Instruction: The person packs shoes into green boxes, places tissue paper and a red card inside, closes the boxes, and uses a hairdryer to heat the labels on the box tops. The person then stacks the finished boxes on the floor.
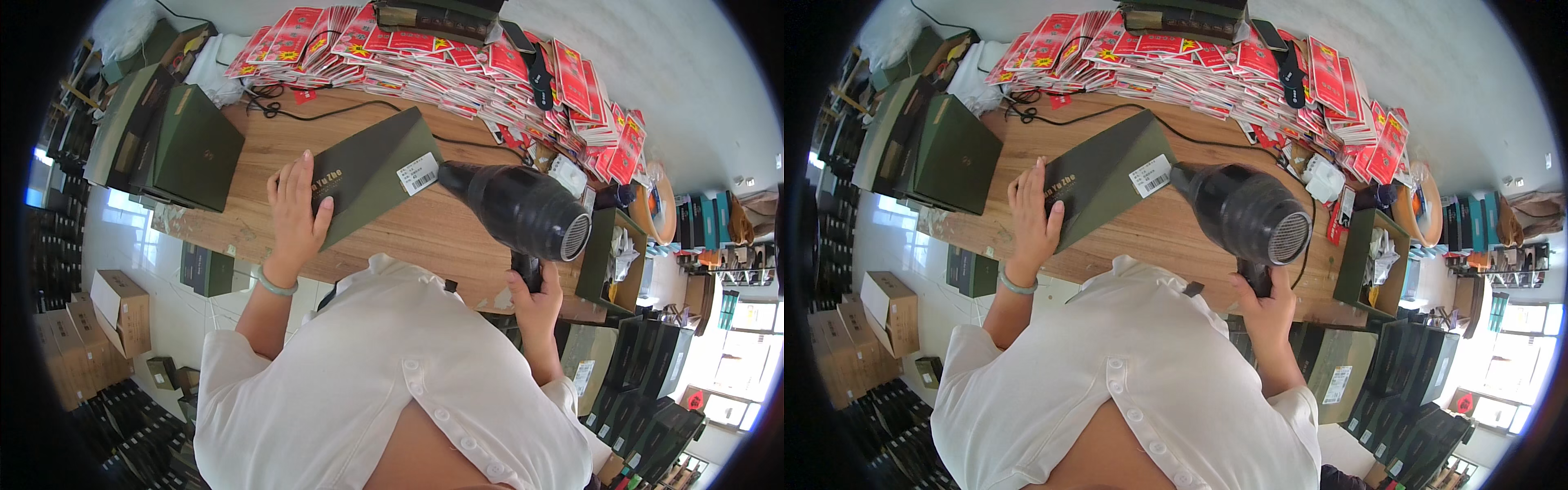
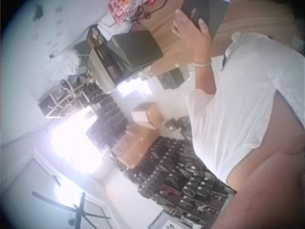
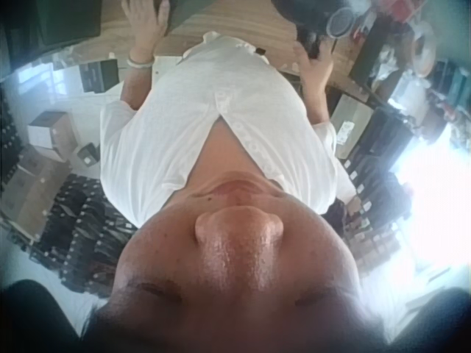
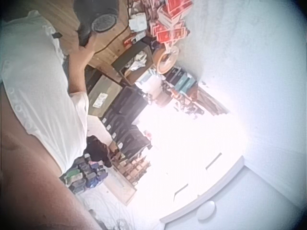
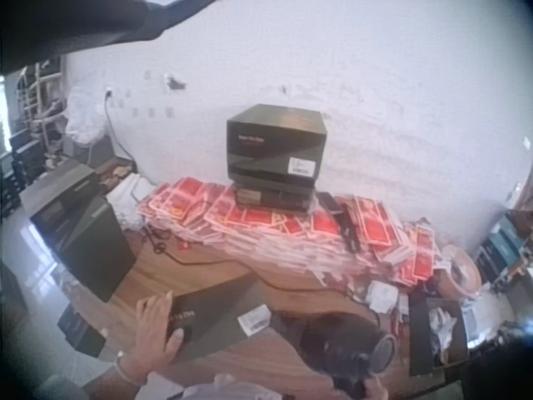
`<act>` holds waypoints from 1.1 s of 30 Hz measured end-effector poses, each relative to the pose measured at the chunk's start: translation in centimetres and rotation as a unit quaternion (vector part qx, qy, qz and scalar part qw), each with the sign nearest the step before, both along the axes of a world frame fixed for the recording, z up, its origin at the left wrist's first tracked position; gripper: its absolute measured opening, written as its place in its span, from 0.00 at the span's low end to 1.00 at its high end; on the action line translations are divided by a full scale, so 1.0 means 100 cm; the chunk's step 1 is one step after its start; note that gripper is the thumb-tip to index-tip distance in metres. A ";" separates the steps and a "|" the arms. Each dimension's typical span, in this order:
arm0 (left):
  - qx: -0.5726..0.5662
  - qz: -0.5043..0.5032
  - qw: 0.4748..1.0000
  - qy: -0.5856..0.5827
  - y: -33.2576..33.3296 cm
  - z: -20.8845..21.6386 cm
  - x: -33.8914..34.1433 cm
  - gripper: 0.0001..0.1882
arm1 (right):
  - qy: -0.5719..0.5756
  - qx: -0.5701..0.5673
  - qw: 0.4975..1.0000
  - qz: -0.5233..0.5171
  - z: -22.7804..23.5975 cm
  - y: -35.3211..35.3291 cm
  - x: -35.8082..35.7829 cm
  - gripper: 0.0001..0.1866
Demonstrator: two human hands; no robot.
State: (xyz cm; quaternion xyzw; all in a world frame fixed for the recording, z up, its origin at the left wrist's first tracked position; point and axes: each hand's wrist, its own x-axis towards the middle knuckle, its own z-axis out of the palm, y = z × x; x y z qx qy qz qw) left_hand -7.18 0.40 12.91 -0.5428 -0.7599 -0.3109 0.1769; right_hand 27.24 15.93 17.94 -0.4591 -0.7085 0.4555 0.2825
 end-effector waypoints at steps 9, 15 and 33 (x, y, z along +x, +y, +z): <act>-0.006 0.002 1.000 0.012 0.000 0.002 0.000 0.32 | 0.007 -0.002 1.000 0.010 0.000 -0.001 0.001 0.26; 0.003 0.000 1.000 0.011 -0.001 0.004 0.001 0.32 | 0.022 -0.086 0.996 -0.011 0.012 0.001 -0.002 0.25; 0.007 0.006 1.000 -0.003 0.001 0.002 0.001 0.31 | 0.030 0.015 0.999 0.023 0.007 0.006 -0.028 0.27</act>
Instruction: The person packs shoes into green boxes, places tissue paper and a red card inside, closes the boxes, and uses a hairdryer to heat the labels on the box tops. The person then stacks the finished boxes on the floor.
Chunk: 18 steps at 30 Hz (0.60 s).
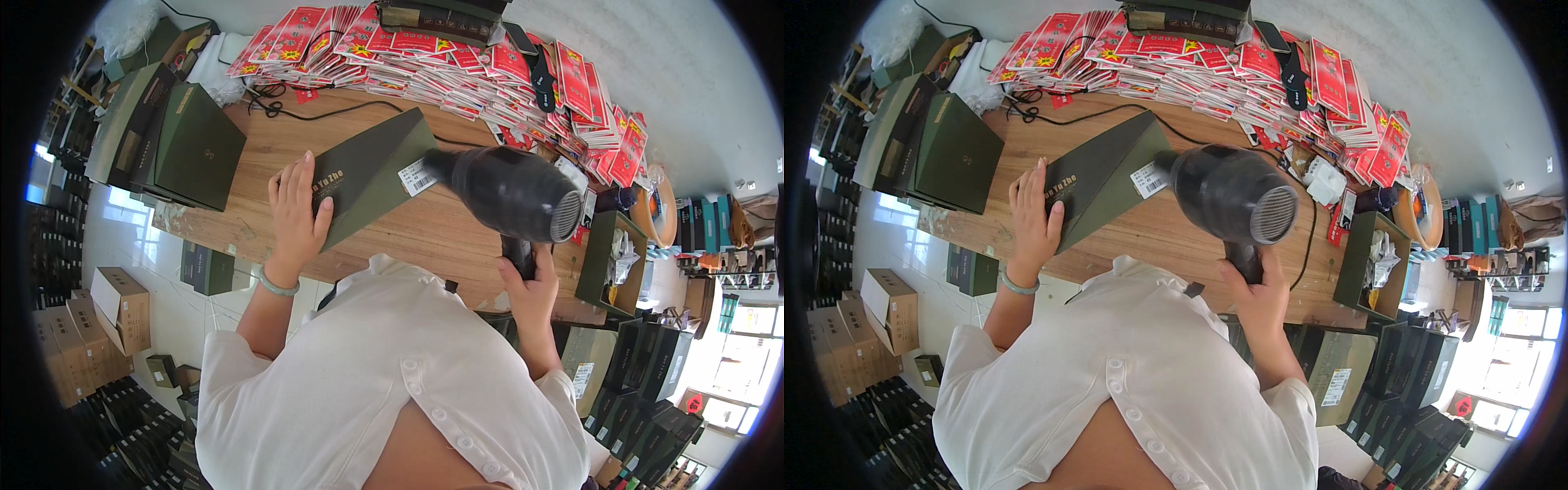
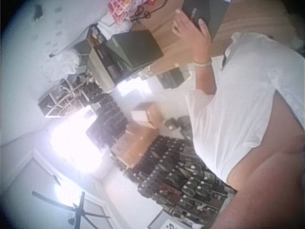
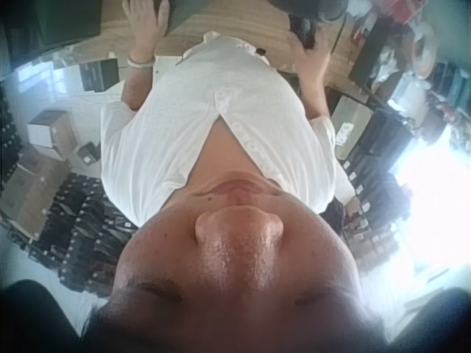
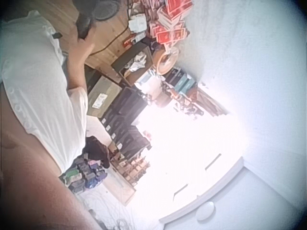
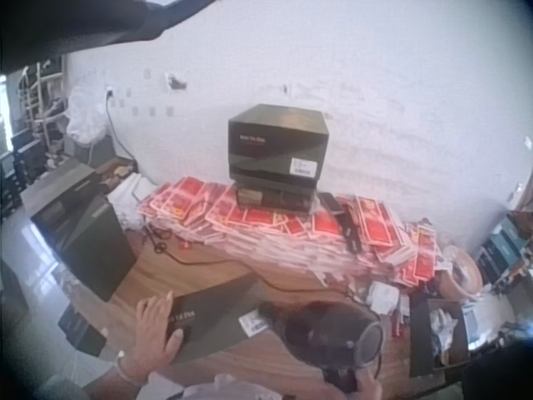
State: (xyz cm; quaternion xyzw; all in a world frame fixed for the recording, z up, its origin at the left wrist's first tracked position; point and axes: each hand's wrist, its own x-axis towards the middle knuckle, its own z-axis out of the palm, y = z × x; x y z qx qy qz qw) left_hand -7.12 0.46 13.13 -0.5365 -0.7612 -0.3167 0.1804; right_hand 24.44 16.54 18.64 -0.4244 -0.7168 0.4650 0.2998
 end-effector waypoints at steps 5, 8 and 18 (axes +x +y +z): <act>-0.002 0.002 1.000 0.005 0.000 0.000 0.000 0.32 | -0.007 -0.004 1.000 0.002 0.001 0.002 -0.002 0.27; 0.002 0.002 1.000 0.007 0.001 0.000 0.000 0.32 | 0.038 0.050 0.998 0.014 0.003 0.001 -0.016 0.27; -0.001 0.006 1.000 0.008 0.000 -0.001 0.001 0.32 | -0.007 0.031 0.999 0.032 -0.002 0.004 -0.009 0.26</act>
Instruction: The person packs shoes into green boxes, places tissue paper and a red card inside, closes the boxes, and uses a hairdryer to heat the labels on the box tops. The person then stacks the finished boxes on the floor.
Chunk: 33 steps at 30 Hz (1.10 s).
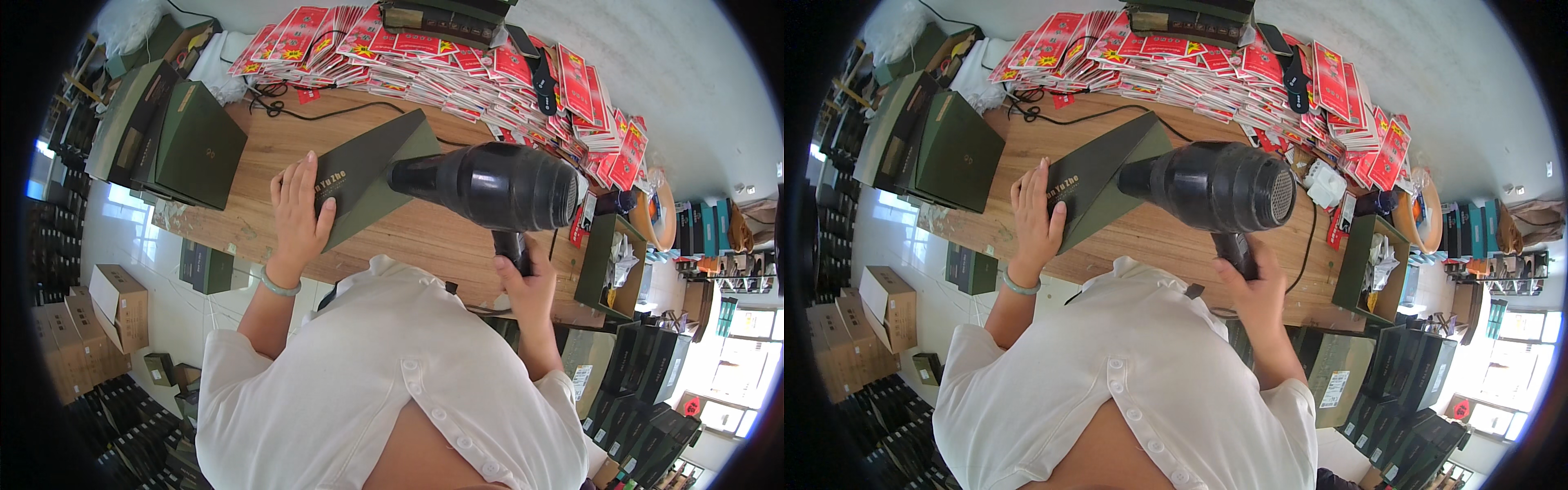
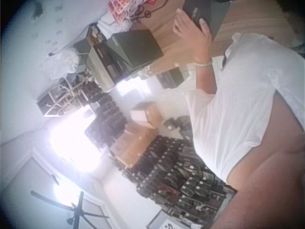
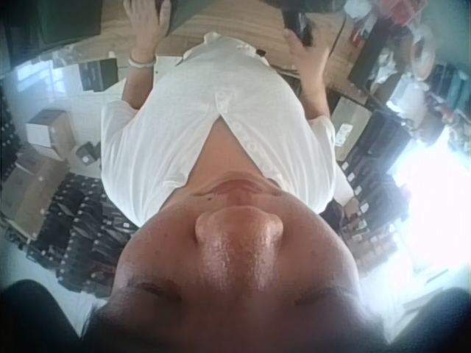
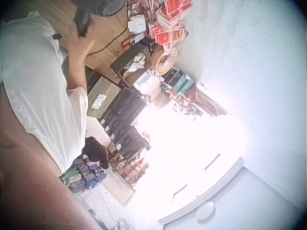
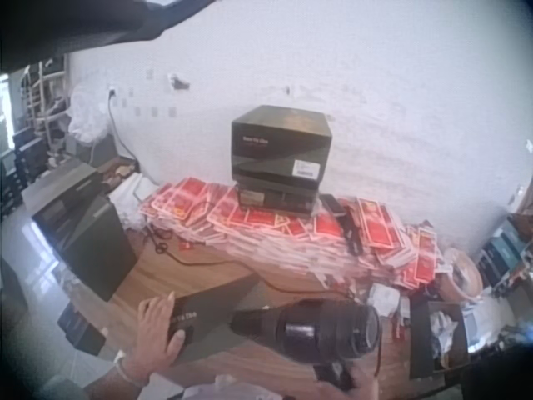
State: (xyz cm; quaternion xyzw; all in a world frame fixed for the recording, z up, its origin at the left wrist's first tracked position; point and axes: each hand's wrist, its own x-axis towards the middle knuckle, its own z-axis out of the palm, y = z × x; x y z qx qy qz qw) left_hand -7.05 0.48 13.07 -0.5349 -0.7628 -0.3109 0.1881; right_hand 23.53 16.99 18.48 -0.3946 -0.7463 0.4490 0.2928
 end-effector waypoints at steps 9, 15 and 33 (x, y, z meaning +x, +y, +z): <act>0.004 0.003 1.000 -0.010 0.001 -0.001 -0.001 0.32 | 0.020 -0.004 1.000 -0.013 0.005 -0.009 -0.003 0.26; 0.007 0.001 1.000 -0.019 0.001 -0.001 -0.001 0.32 | 0.014 -0.043 0.998 -0.037 0.006 -0.006 0.000 0.26; 0.004 0.003 1.000 -0.007 0.002 0.000 -0.002 0.31 | 0.010 -0.056 0.998 -0.039 0.005 -0.005 0.003 0.27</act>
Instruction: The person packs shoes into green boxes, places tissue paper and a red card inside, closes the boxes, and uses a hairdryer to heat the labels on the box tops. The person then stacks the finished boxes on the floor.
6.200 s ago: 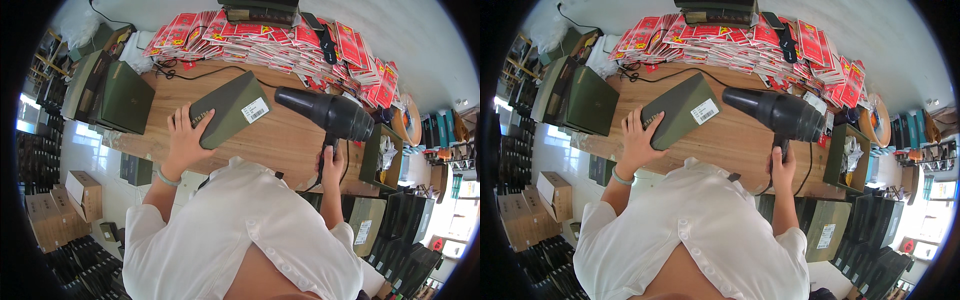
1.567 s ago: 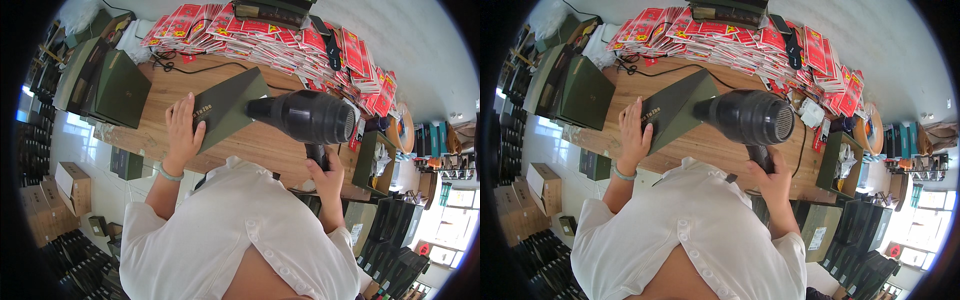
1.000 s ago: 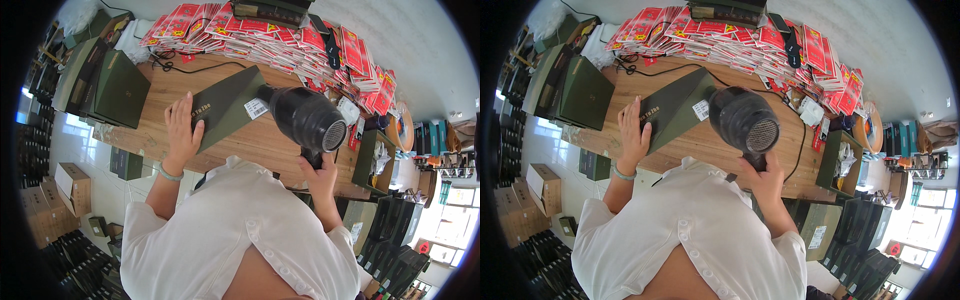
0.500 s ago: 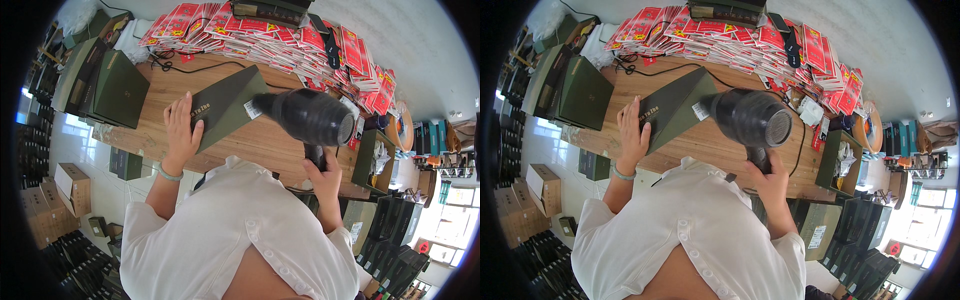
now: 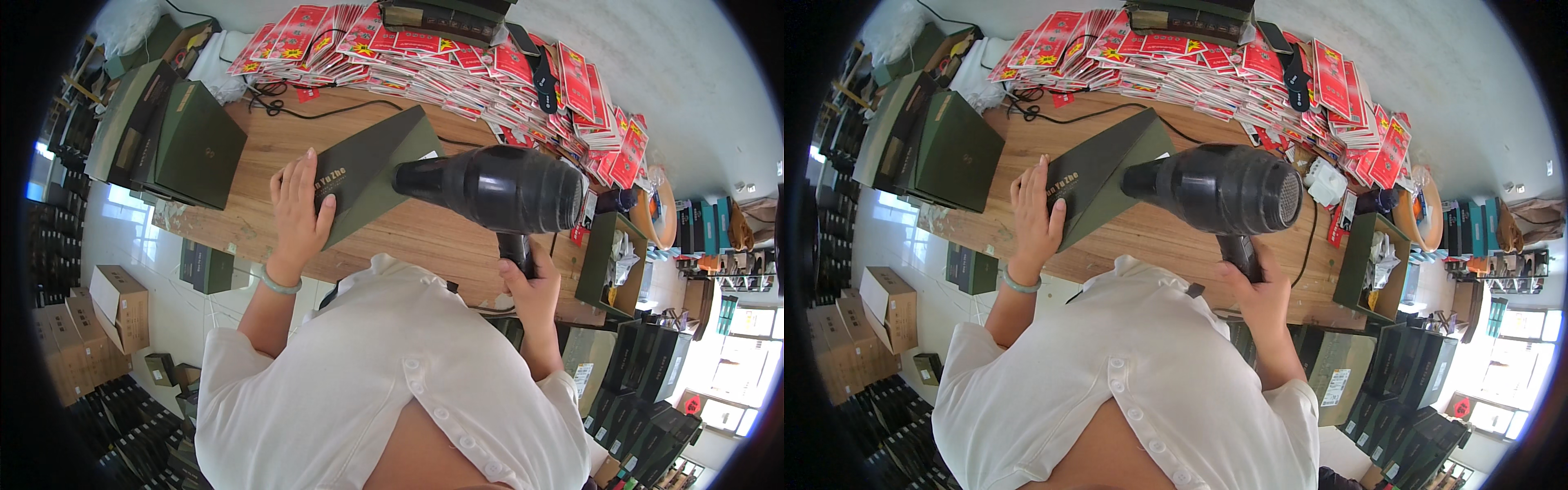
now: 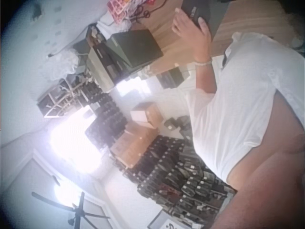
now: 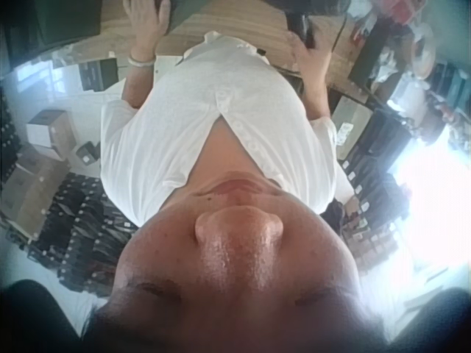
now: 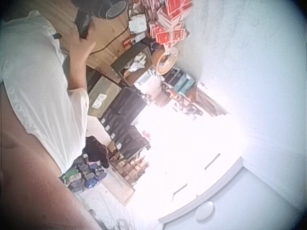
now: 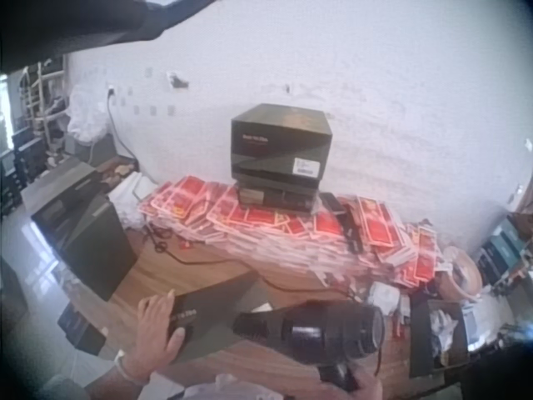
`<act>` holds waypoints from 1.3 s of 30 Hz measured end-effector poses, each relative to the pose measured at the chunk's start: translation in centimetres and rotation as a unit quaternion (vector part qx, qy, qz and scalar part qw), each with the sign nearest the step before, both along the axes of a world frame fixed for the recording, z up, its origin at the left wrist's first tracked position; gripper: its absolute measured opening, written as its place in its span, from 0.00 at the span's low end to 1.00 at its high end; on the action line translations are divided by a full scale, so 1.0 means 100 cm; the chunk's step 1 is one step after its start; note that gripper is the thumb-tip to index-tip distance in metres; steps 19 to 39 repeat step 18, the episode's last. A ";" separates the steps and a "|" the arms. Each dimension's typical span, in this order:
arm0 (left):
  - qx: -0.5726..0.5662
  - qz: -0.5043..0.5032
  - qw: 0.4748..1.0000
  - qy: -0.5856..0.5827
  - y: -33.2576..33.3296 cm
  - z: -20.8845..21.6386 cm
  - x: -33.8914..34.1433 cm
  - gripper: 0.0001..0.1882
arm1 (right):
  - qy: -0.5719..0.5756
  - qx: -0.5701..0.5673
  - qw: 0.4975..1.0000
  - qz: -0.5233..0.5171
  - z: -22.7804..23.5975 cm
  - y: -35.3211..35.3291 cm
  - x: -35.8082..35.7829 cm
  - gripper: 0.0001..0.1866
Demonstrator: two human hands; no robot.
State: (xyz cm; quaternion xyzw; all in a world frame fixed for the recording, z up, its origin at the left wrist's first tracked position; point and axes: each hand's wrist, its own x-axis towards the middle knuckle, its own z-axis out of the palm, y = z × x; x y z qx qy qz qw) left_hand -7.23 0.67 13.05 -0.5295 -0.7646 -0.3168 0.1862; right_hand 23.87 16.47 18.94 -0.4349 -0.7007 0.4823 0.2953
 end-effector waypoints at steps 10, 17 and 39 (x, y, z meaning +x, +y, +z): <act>-0.003 0.000 1.000 -0.012 0.000 0.001 0.000 0.31 | -0.019 0.024 1.000 -0.007 -0.004 -0.007 0.019 0.26; -0.007 -0.002 1.000 -0.022 0.001 -0.001 -0.002 0.32 | -0.067 0.053 0.996 0.003 -0.002 -0.015 0.021 0.26; -0.010 -0.002 1.000 -0.023 0.000 -0.001 -0.003 0.33 | -0.055 0.006 0.998 0.020 0.002 -0.013 0.022 0.26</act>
